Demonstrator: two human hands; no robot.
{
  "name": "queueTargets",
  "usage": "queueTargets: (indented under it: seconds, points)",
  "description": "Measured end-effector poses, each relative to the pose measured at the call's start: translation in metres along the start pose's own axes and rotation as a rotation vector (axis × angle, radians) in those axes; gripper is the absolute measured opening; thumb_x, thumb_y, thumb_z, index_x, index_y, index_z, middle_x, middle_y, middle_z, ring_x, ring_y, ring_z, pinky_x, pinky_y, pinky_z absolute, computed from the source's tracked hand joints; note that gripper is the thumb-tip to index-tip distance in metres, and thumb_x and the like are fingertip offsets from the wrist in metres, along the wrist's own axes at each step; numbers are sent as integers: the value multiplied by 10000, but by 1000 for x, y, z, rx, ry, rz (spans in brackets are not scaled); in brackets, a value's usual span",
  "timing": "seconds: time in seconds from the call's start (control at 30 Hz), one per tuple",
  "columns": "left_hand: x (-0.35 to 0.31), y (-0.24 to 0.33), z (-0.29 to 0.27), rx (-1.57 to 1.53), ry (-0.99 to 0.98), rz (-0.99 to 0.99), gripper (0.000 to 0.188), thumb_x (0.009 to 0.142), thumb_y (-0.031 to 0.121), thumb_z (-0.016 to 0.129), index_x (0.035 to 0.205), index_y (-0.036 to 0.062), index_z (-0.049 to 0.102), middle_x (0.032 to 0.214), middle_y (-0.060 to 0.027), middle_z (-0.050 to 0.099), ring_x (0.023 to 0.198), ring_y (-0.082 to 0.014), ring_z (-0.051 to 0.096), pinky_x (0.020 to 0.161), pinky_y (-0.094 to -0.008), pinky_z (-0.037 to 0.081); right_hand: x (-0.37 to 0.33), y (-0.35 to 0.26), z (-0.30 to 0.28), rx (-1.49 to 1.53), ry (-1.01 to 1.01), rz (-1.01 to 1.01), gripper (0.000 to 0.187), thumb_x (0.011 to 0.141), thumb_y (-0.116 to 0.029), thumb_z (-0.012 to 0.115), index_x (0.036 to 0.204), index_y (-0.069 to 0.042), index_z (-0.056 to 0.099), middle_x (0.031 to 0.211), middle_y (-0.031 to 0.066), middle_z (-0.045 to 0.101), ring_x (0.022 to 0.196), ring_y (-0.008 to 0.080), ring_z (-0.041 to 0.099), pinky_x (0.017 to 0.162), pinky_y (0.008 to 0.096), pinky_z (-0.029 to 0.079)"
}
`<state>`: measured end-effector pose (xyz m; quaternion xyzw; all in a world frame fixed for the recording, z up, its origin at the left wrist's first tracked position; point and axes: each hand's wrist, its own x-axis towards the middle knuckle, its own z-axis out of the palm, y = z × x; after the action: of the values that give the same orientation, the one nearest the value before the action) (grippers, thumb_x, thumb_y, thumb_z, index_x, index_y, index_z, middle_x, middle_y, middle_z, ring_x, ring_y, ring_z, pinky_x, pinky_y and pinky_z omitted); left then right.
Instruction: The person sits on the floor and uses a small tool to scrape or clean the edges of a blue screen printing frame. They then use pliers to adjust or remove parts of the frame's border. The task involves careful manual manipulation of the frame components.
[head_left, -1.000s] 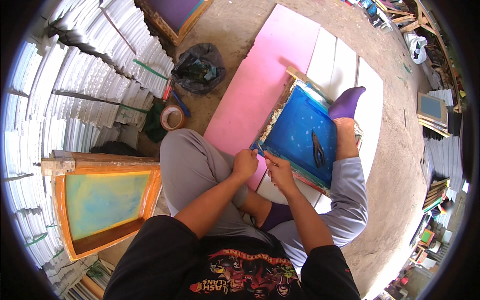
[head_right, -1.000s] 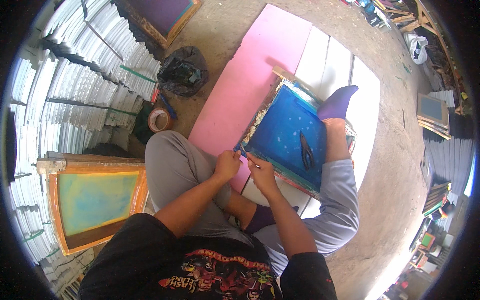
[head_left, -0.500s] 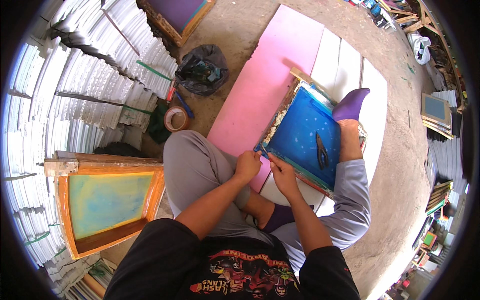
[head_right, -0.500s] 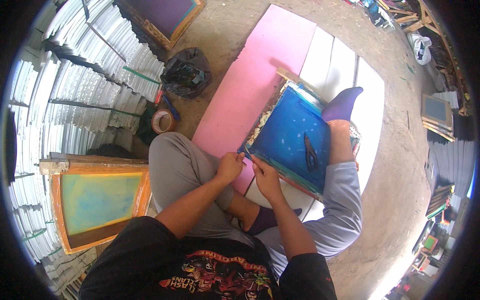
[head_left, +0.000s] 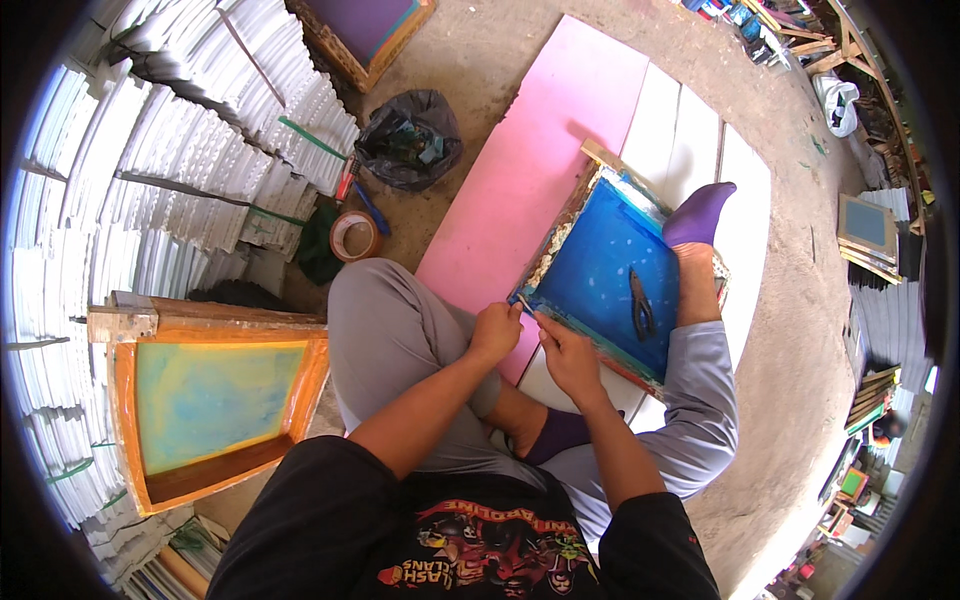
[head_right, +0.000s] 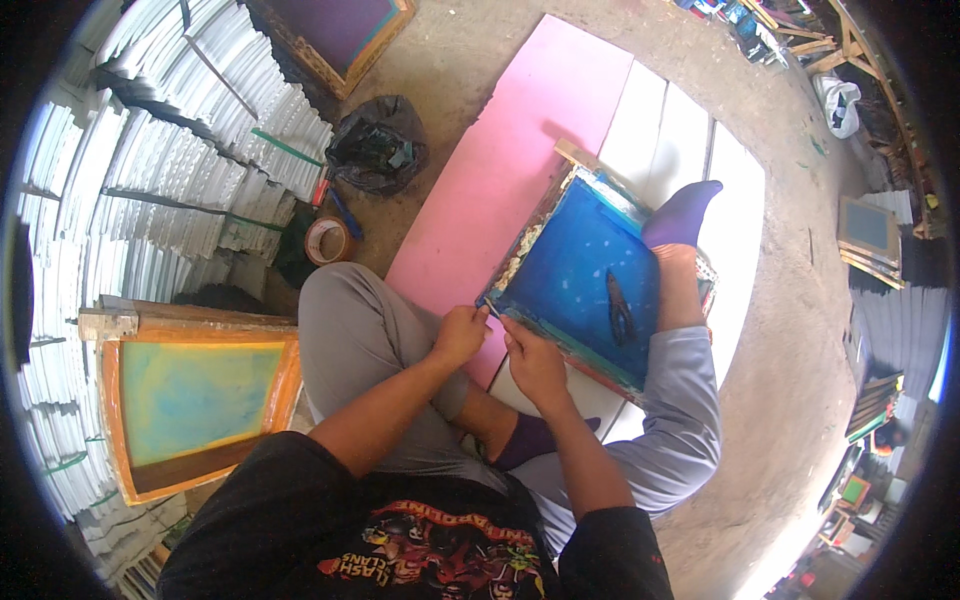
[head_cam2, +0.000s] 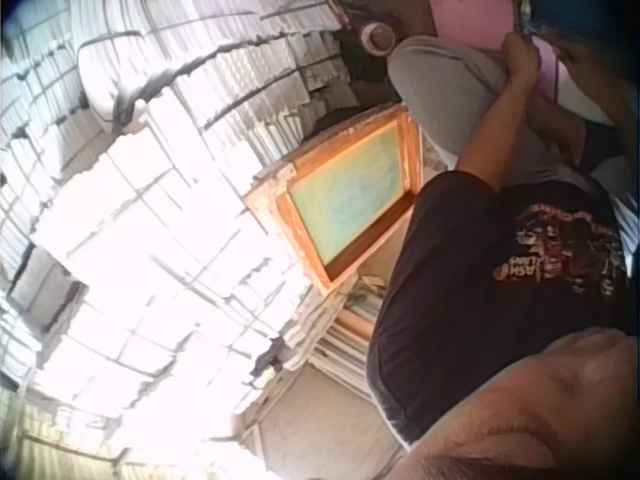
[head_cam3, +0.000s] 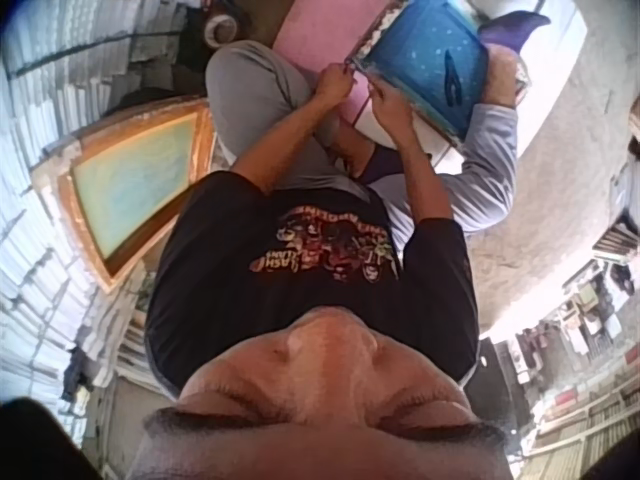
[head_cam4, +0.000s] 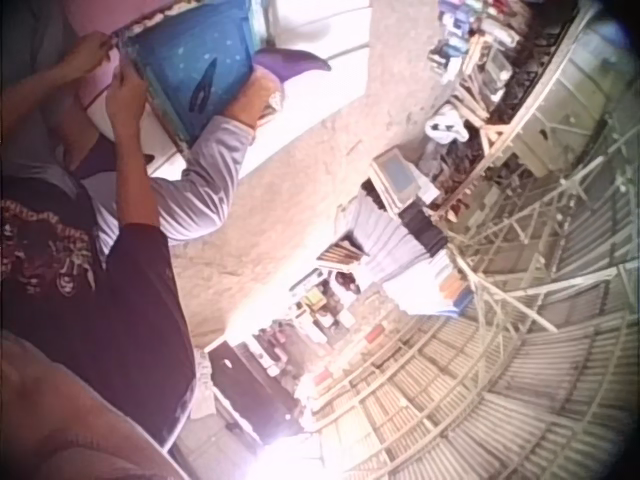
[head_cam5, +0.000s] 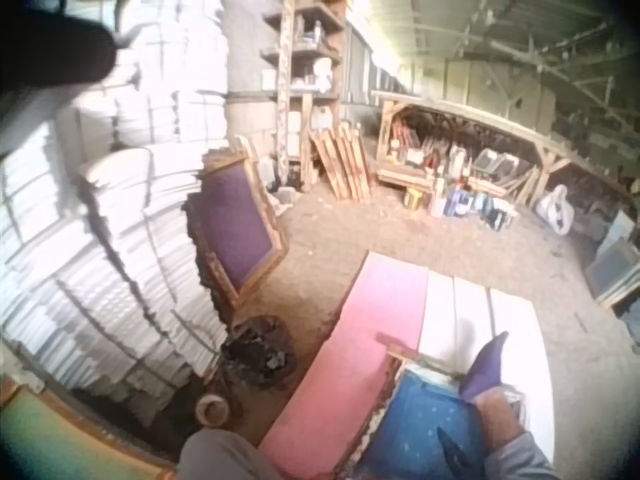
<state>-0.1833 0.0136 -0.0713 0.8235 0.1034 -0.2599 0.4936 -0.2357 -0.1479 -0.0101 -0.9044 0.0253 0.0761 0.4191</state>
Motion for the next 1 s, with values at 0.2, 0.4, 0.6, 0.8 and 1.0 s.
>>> queueTargets:
  seconds: [0.2,0.4,0.6,0.8,1.0]
  points:
    - [0,0,0,14,7,-32,415,1039,315,593,870,-26,757,795,-189,753,744,-325,743,759,-455,557,-3,-27,-9,-297,-51,41,339,997,-220,626,1327,-207,698,999,214,747,901,423,724,782,541,563]
    - [0,-6,4,35,35,9,326,998,260,635,897,-22,764,834,-205,757,790,-359,749,770,-470,552,3,-59,-11,-587,-159,90,401,997,-205,558,1387,-227,648,872,216,724,818,418,728,703,544,568]
    - [-4,1,3,5,22,39,267,951,191,663,858,-46,741,865,-288,711,870,-466,709,795,-521,544,6,-78,-4,-693,-241,172,431,986,-176,524,1405,-213,616,863,235,724,804,426,734,691,558,577]
    - [-7,4,-1,-13,10,55,237,934,138,647,817,-52,726,853,-270,718,836,-430,726,773,-496,553,9,-57,-12,-521,-220,112,400,990,-181,551,1379,-173,647,932,226,749,798,424,739,711,543,589]
    - [-3,1,4,-78,2,57,222,919,122,640,796,-45,720,844,-248,731,821,-401,740,764,-474,561,9,0,4,-88,-49,-42,347,999,-187,590,1330,-139,682,1012,237,748,862,445,724,758,536,579]
